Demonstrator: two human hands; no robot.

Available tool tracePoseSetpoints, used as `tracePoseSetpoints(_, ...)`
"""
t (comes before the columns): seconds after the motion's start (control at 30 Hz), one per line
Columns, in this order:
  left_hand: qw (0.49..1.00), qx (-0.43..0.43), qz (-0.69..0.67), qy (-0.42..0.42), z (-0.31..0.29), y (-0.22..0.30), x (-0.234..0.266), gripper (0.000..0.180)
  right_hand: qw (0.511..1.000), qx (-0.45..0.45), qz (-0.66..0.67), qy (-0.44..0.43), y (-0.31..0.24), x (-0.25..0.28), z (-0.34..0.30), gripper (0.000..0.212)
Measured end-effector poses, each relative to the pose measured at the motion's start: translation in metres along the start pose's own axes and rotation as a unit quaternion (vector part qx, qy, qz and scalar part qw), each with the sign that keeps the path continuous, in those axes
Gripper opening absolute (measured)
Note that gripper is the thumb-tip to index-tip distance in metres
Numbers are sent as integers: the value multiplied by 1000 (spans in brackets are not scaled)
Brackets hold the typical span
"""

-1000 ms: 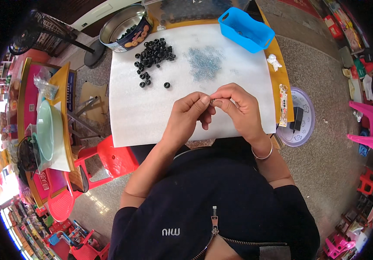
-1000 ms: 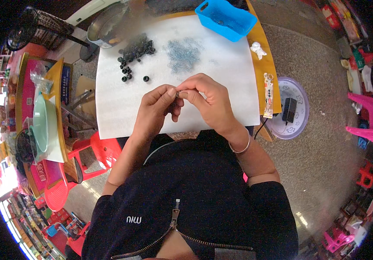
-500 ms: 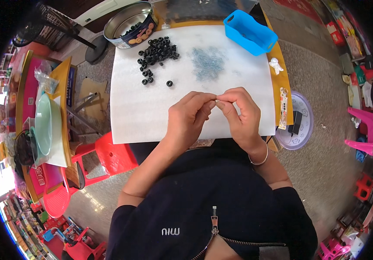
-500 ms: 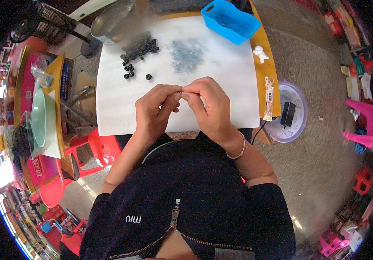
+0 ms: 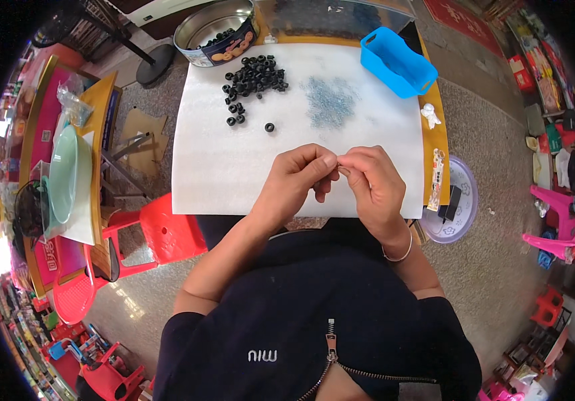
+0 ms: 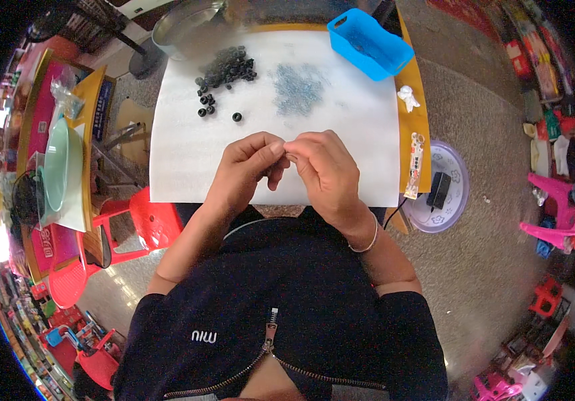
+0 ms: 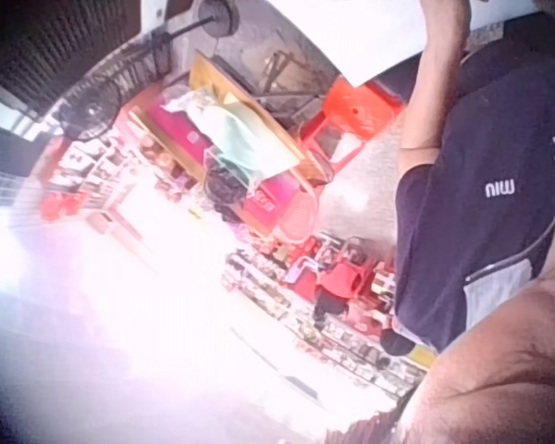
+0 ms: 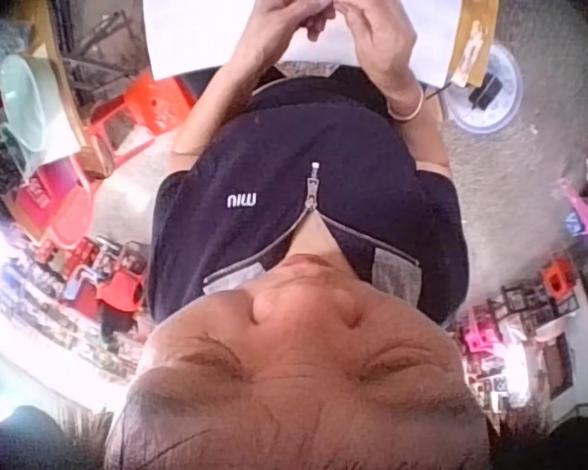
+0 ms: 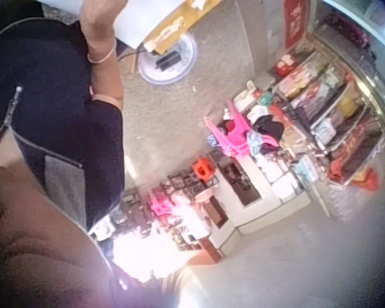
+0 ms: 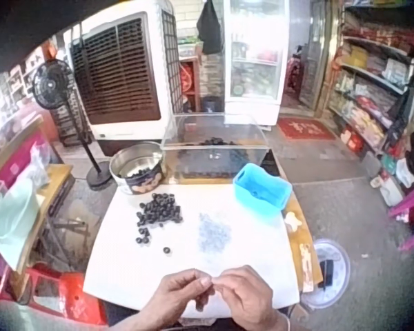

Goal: Assembling small blue components into circular black rubber gasket parts.

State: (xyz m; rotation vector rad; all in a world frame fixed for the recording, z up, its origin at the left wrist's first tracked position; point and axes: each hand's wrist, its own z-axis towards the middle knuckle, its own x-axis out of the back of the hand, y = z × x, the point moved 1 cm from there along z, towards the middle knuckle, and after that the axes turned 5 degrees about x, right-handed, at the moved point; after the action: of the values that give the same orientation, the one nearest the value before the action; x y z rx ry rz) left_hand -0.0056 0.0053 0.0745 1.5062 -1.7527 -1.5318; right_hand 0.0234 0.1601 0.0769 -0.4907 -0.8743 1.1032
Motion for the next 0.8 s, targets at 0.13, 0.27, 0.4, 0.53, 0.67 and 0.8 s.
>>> tracePoseSetpoints(0.13, 1000, -30, -1, -2, 0, -2, -1, 21, 999, -40, 35, 1, 0, 2, 1, 16)
tracePoseSetpoints(0.27, 998, -59, 34, 10, -2, 0, -4, 19, 995, -67, 75, 10, 0, 3, 1, 15)
tracePoseSetpoints(0.4, 998, -57, 25, 21, -3, 2, -5, 19, 992, -93, 87, 10, 1, 6, 1, 10)
tracePoseSetpoints(0.53, 994, -72, 59, 50, -3, 0, -6, 16, 984, -160, 77, -16, 7, 8, -1, 8)
tracePoseSetpoints(0.67, 967, -161, 176, 92, -5, -2, -12, 13, 989, -135, 13, -59, 1, 3, 4, 12)
tracePoseSetpoints(0.8, 954, -164, 228, 104, -4, -2, -10, 13, 992, -118, 21, -45, 4, 1, 4, 10)
